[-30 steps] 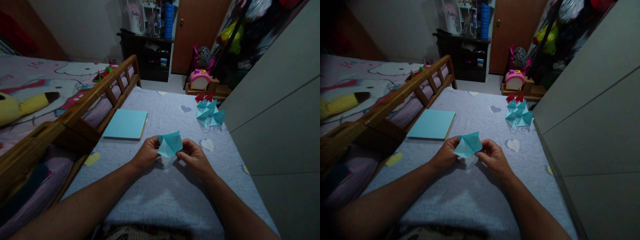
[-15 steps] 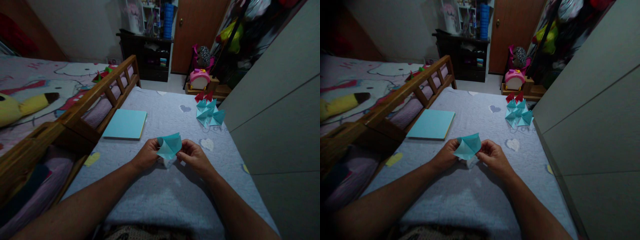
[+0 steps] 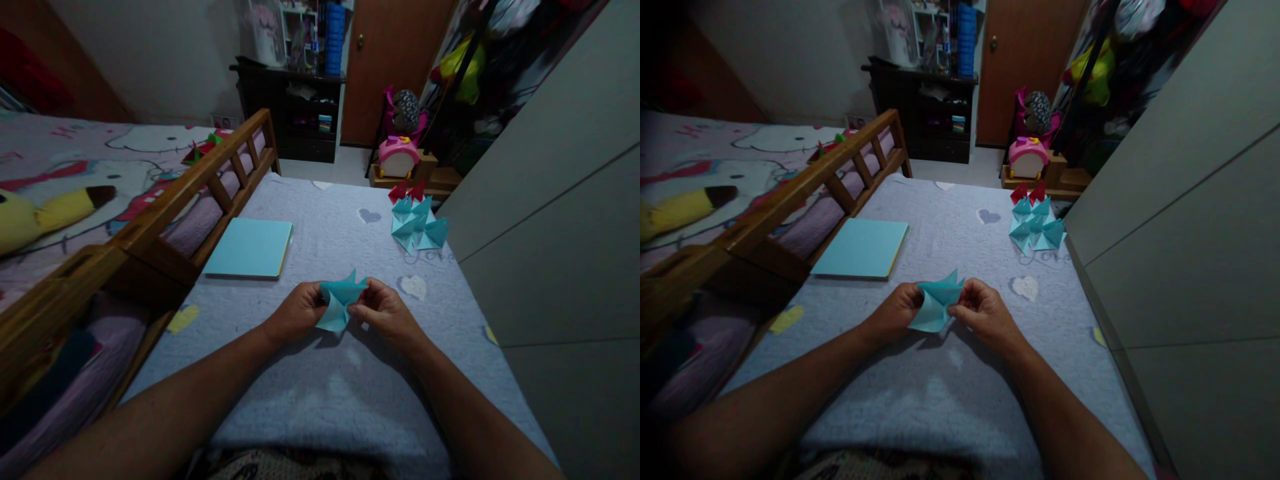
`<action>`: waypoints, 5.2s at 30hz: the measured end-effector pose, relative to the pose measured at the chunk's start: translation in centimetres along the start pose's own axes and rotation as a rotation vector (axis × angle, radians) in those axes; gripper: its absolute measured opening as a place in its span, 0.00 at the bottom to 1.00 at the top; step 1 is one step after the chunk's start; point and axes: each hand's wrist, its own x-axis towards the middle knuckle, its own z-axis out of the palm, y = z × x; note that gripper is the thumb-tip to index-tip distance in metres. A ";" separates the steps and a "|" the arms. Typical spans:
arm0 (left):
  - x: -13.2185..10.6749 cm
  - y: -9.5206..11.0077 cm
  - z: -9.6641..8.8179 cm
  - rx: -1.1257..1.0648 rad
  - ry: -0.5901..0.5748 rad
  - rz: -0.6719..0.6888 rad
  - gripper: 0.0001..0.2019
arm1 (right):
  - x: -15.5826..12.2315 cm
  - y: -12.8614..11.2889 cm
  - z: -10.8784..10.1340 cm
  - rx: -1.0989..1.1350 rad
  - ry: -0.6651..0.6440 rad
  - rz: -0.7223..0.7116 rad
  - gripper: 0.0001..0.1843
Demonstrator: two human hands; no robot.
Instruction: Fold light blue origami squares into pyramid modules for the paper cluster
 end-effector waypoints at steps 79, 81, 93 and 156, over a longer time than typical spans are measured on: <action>-0.2 1.4 -2.6 0.595 -0.243 0.430 0.12 | -0.7 -0.8 0.8 -0.248 0.079 -0.001 0.09; -0.2 1.3 -2.5 0.588 -0.244 0.418 0.12 | -0.7 -0.7 0.8 -0.246 0.077 0.000 0.08; -0.2 0.5 -2.3 0.589 -0.199 0.415 0.08 | -0.6 -1.1 0.6 -0.215 0.066 -0.047 0.10; -0.7 1.0 -1.6 0.472 -0.308 0.348 0.10 | -0.6 -1.2 0.5 -0.010 0.072 -0.010 0.18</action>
